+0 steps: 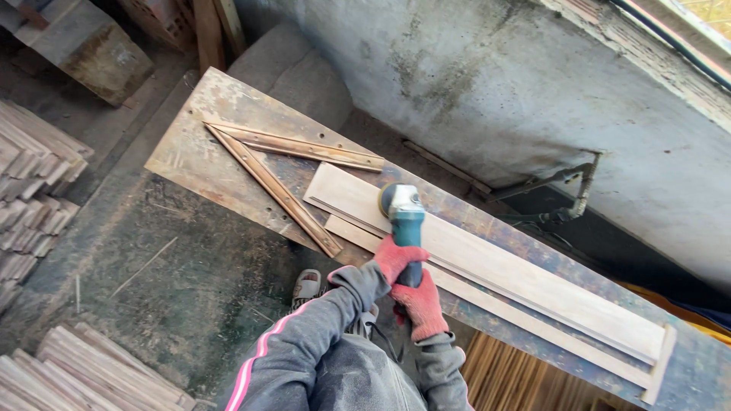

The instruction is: Sanding a piece of wood using a hand-held angle grinder.

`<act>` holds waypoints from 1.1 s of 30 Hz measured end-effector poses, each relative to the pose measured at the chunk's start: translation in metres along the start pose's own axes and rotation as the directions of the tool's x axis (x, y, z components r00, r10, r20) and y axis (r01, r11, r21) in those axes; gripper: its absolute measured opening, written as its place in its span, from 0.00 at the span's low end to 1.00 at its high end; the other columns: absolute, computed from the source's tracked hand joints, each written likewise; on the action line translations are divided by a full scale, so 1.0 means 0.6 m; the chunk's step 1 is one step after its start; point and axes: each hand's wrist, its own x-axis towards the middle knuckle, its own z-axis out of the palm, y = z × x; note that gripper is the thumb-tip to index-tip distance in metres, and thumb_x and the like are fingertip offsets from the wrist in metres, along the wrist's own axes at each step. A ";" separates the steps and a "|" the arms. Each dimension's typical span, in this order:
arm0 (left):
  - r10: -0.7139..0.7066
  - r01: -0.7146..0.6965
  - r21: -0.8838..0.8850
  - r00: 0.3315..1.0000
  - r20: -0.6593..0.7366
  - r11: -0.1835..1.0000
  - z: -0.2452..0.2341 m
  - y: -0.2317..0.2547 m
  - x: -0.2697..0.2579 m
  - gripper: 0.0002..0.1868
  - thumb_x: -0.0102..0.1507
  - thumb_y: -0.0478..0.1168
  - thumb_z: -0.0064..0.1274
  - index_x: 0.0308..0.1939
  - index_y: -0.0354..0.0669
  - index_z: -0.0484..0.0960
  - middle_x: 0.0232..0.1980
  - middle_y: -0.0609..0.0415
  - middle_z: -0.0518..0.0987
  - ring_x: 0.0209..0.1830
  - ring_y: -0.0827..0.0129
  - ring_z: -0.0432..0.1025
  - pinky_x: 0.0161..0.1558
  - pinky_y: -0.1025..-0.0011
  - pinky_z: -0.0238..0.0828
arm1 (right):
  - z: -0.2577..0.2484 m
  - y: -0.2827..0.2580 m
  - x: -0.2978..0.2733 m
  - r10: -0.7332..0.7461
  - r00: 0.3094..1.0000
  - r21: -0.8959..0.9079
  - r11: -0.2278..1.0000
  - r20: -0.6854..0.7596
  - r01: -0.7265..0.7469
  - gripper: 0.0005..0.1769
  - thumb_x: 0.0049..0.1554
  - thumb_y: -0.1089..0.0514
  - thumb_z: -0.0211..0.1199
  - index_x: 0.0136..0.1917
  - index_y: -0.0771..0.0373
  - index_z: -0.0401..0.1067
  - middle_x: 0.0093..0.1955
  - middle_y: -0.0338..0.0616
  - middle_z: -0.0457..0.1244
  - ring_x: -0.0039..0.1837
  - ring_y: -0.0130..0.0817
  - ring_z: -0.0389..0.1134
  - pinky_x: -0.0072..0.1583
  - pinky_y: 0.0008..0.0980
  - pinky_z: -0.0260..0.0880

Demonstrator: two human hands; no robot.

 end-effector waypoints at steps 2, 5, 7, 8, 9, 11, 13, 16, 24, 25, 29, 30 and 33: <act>-0.009 0.009 -0.002 0.999 0.033 1.000 0.057 -0.043 0.001 0.33 0.38 0.38 0.75 0.46 0.41 0.82 0.36 0.46 0.83 0.39 0.55 0.81 0.43 0.60 0.77 | -0.048 0.009 -0.016 0.006 0.999 0.033 0.999 -0.032 -0.004 0.31 0.33 0.64 0.78 0.49 0.67 0.68 0.28 0.63 0.62 0.26 0.55 0.68 0.22 0.48 0.68; 0.008 -0.018 0.066 0.988 0.151 0.998 0.118 -0.039 -0.053 0.27 0.41 0.39 0.72 0.43 0.37 0.82 0.36 0.48 0.82 0.35 0.60 0.77 0.43 0.66 0.76 | -0.118 0.010 -0.050 0.022 0.999 0.144 0.989 -0.039 -0.016 0.29 0.39 0.63 0.76 0.51 0.69 0.66 0.29 0.59 0.61 0.25 0.49 0.63 0.24 0.43 0.62; 0.026 -0.061 0.137 0.970 0.243 0.989 0.152 -0.035 -0.084 0.22 0.46 0.40 0.68 0.40 0.33 0.82 0.35 0.50 0.81 0.31 0.65 0.73 0.41 0.72 0.76 | -0.158 0.022 -0.059 0.030 0.999 0.227 0.974 -0.019 -0.025 0.27 0.44 0.62 0.74 0.53 0.71 0.65 0.32 0.55 0.60 0.25 0.42 0.58 0.25 0.38 0.55; 0.012 -0.052 0.140 0.962 0.274 0.989 0.172 -0.044 -0.088 0.23 0.45 0.39 0.68 0.42 0.33 0.82 0.36 0.50 0.81 0.32 0.65 0.73 0.42 0.71 0.76 | -0.177 0.036 -0.053 0.041 0.998 0.275 0.961 -0.036 -0.030 0.25 0.45 0.63 0.72 0.54 0.70 0.66 0.33 0.55 0.61 0.26 0.42 0.59 0.25 0.37 0.54; -0.003 -0.042 0.141 0.953 0.302 0.989 0.191 -0.053 -0.092 0.25 0.45 0.38 0.69 0.44 0.33 0.81 0.38 0.50 0.81 0.33 0.65 0.74 0.43 0.71 0.77 | -0.196 0.050 -0.049 0.054 0.997 0.320 0.947 -0.052 -0.034 0.24 0.47 0.64 0.70 0.55 0.69 0.66 0.35 0.55 0.62 0.27 0.42 0.59 0.25 0.37 0.54; -0.025 -0.039 0.196 0.949 0.313 0.980 0.229 -0.074 -0.089 0.26 0.44 0.39 0.69 0.44 0.33 0.80 0.38 0.49 0.81 0.33 0.64 0.74 0.44 0.71 0.77 | -0.227 0.064 -0.049 0.062 0.996 0.340 0.940 -0.067 -0.036 0.22 0.48 0.64 0.69 0.54 0.68 0.66 0.34 0.54 0.61 0.27 0.42 0.59 0.25 0.37 0.53; -0.046 -0.038 0.251 0.946 0.320 0.967 0.257 -0.090 -0.086 0.27 0.44 0.41 0.70 0.44 0.33 0.80 0.38 0.49 0.80 0.34 0.64 0.74 0.44 0.71 0.78 | -0.249 0.077 -0.044 0.070 0.994 0.361 0.932 -0.078 -0.037 0.20 0.49 0.63 0.68 0.54 0.67 0.67 0.33 0.52 0.59 0.27 0.42 0.58 0.26 0.37 0.53; -0.067 -0.065 0.359 0.937 0.344 0.931 0.272 -0.094 -0.082 0.31 0.43 0.45 0.69 0.47 0.35 0.80 0.42 0.48 0.81 0.38 0.61 0.75 0.47 0.69 0.77 | -0.264 0.089 -0.031 0.075 0.991 0.381 0.924 -0.115 -0.025 0.20 0.49 0.65 0.66 0.54 0.69 0.66 0.35 0.55 0.61 0.28 0.45 0.60 0.26 0.39 0.55; 0.056 -0.113 0.227 0.968 0.243 0.967 0.165 -0.040 -0.081 0.27 0.45 0.43 0.69 0.44 0.34 0.81 0.37 0.50 0.81 0.32 0.65 0.74 0.43 0.72 0.77 | -0.180 0.046 -0.025 0.046 0.999 0.250 0.967 0.001 -0.045 0.28 0.43 0.66 0.73 0.56 0.69 0.66 0.36 0.57 0.62 0.26 0.45 0.60 0.25 0.40 0.54; 0.061 -0.115 0.225 0.970 0.236 0.967 0.141 -0.035 -0.077 0.27 0.45 0.43 0.69 0.44 0.34 0.81 0.37 0.50 0.81 0.32 0.65 0.74 0.43 0.72 0.77 | -0.158 0.028 -0.032 0.043 0.999 0.248 0.968 0.009 -0.044 0.28 0.43 0.66 0.73 0.56 0.69 0.66 0.36 0.57 0.62 0.26 0.45 0.60 0.25 0.40 0.54; 0.072 -0.066 -0.054 0.989 0.131 0.996 0.039 0.019 -0.072 0.25 0.47 0.34 0.67 0.46 0.34 0.77 0.37 0.50 0.78 0.32 0.65 0.72 0.41 0.71 0.76 | -0.066 -0.035 -0.043 0.058 0.990 0.091 0.993 0.132 -0.070 0.35 0.41 0.63 0.75 0.60 0.68 0.64 0.38 0.55 0.63 0.28 0.41 0.60 0.28 0.37 0.58; 0.063 -0.052 -0.104 0.992 0.111 0.993 0.012 0.039 -0.074 0.25 0.48 0.32 0.65 0.48 0.34 0.75 0.38 0.50 0.77 0.33 0.65 0.72 0.42 0.70 0.75 | -0.041 -0.049 -0.041 0.052 0.984 0.028 0.998 0.171 -0.058 0.38 0.40 0.62 0.76 0.61 0.69 0.62 0.40 0.55 0.63 0.28 0.40 0.61 0.28 0.37 0.60; 0.133 -0.129 -0.163 0.991 0.011 0.978 -0.061 0.061 -0.046 0.22 0.47 0.33 0.67 0.43 0.33 0.77 0.34 0.49 0.78 0.28 0.66 0.71 0.37 0.71 0.76 | 0.027 -0.078 -0.032 -0.007 0.965 0.044 0.999 0.264 -0.004 0.34 0.41 0.62 0.75 0.59 0.67 0.64 0.35 0.52 0.61 0.26 0.38 0.59 0.26 0.35 0.55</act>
